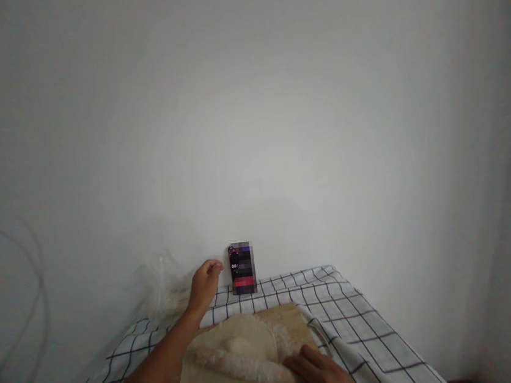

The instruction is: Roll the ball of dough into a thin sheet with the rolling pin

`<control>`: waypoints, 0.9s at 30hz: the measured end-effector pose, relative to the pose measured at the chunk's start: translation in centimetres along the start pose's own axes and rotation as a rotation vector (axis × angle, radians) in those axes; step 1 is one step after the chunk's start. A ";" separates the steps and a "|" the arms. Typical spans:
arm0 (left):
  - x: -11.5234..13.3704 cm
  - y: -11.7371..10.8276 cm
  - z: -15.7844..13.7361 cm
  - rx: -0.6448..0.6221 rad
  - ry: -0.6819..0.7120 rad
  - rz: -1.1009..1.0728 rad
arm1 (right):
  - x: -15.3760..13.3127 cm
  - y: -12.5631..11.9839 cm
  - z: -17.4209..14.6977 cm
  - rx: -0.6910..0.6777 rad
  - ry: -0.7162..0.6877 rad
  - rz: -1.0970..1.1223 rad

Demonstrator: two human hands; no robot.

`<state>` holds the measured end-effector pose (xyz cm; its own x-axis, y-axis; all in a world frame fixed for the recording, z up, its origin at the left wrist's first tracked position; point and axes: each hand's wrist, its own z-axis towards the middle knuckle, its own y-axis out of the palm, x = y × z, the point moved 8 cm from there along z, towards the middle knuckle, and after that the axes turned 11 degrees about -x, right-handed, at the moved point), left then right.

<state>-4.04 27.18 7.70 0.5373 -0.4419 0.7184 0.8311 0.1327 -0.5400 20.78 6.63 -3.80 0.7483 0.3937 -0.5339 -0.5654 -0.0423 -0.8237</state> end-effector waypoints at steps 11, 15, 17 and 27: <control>4.3 -3.5 -13.1 -0.295 0.084 0.060 | -4.8 -3.1 -2.0 -0.007 -0.103 0.021; 3.1 -5.9 -12.8 -0.243 0.046 0.075 | -3.0 -4.7 -2.7 0.204 -0.053 0.155; 2.6 -5.6 -12.5 -0.237 0.020 0.109 | -1.5 -5.5 -3.0 0.353 0.015 0.247; -0.2 0.9 -10.8 -0.373 -0.114 0.343 | 1.9 -6.3 -3.4 0.534 0.147 0.418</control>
<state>-4.91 17.79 2.30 0.7992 -0.3264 0.5048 0.5081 -0.0818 -0.8574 26.95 4.47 -0.26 0.4488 0.3127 -0.8372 -0.8815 0.3090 -0.3571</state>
